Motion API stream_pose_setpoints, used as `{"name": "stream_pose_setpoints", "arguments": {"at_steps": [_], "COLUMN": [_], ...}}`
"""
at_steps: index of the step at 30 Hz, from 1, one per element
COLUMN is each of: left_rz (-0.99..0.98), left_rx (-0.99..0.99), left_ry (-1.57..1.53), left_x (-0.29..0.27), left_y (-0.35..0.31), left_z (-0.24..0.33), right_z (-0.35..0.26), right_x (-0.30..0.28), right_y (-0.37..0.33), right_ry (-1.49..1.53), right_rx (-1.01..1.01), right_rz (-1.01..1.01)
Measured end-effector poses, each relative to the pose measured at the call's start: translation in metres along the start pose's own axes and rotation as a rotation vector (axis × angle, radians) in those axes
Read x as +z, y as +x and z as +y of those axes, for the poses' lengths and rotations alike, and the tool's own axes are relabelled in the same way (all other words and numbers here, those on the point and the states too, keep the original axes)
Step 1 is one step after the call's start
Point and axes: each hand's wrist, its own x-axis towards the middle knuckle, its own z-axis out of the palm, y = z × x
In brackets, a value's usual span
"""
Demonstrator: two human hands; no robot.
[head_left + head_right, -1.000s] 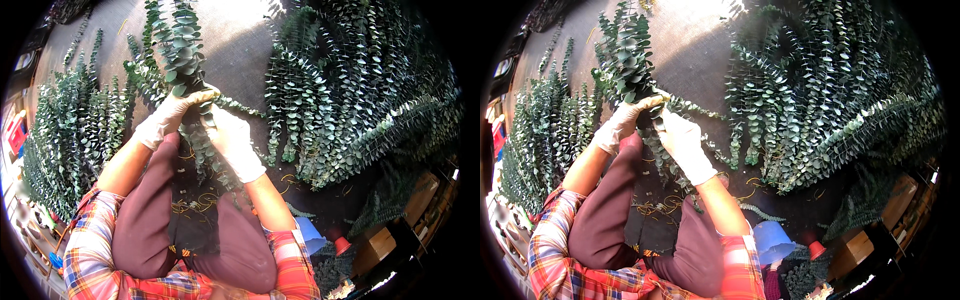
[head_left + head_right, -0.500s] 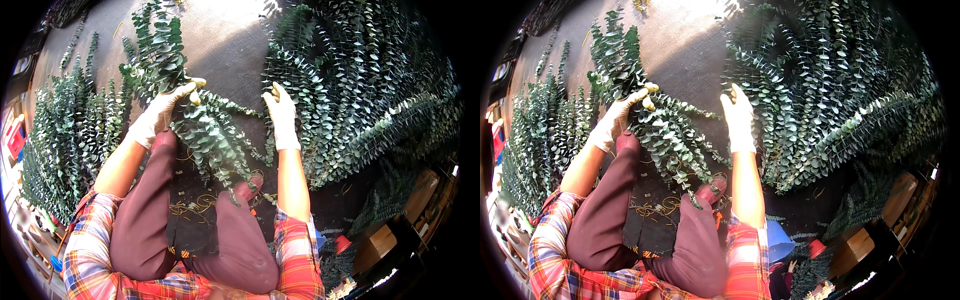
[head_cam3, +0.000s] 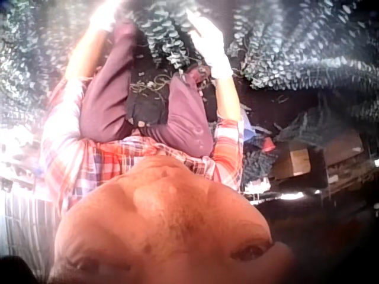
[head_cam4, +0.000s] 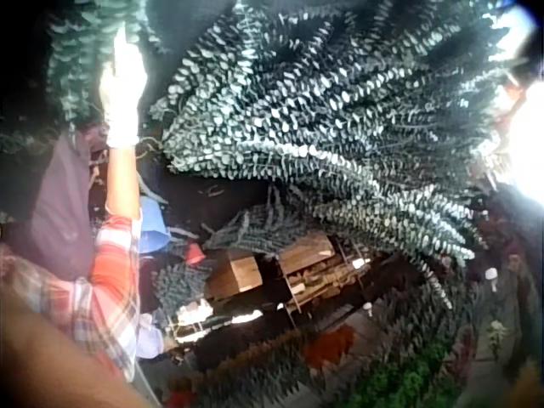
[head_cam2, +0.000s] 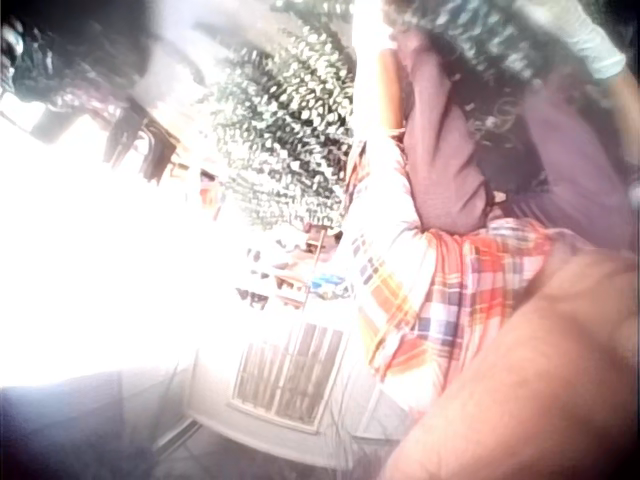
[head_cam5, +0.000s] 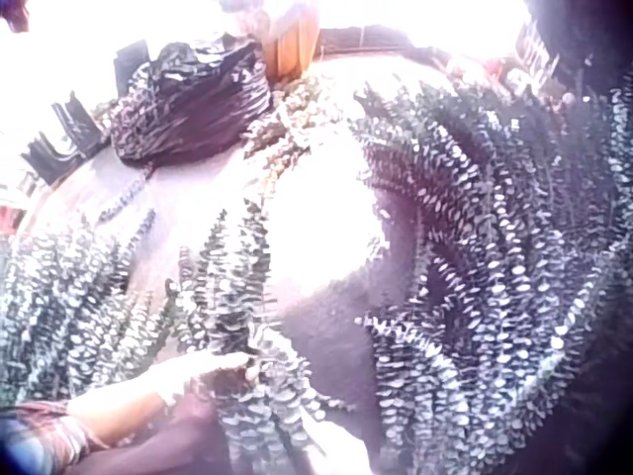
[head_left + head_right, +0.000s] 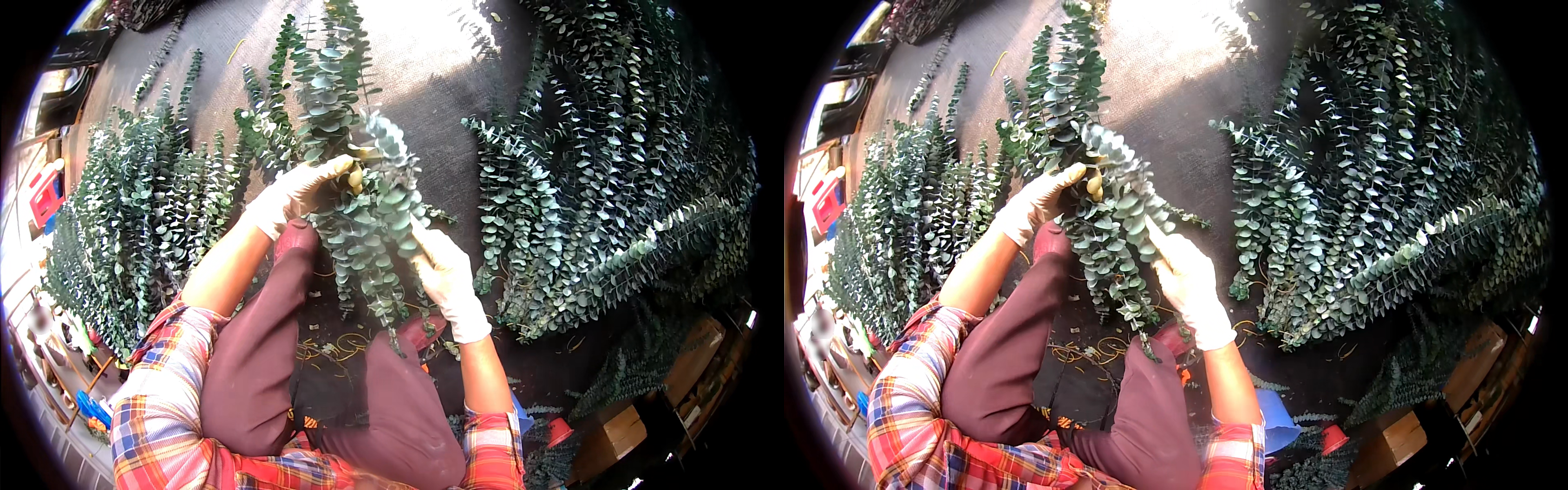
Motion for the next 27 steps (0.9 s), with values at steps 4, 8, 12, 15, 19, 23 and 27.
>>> {"name": "stream_pose_setpoints", "arguments": {"at_steps": [4, 8, 12, 15, 19, 23, 27], "left_rz": [0.030, -0.085, -0.222, -0.234, -0.196, -0.074, -0.072], "left_rx": [-0.052, 0.029, 0.105, 0.050, -0.038, 0.134, 0.076], "left_ry": [0.043, 0.098, 0.152, 0.167, 0.126, 0.335, 0.441], "left_x": [0.006, 0.011, 0.043, 0.056, 0.035, 0.040, 0.043], "left_y": [-0.007, -0.006, -0.009, -0.014, -0.015, -0.013, -0.012], "left_z": [0.006, 0.003, 0.017, 0.020, 0.017, 0.014, 0.011], "right_z": [-0.001, 0.006, 0.008, 0.005, 0.006, 0.033, 0.088], "right_x": [0.004, 0.004, 0.002, 0.002, 0.005, -0.040, -0.103], "right_y": [-0.028, -0.035, -0.033, -0.034, -0.033, -0.002, 0.028], "right_ry": [-0.038, -0.113, -0.189, -0.165, -0.123, -0.216, -0.716], "right_rx": [-0.034, -0.006, -0.072, -0.082, 0.014, -0.022, 0.087], "right_rz": [-0.046, -0.126, -0.155, -0.156, -0.248, 0.257, 0.717]}}
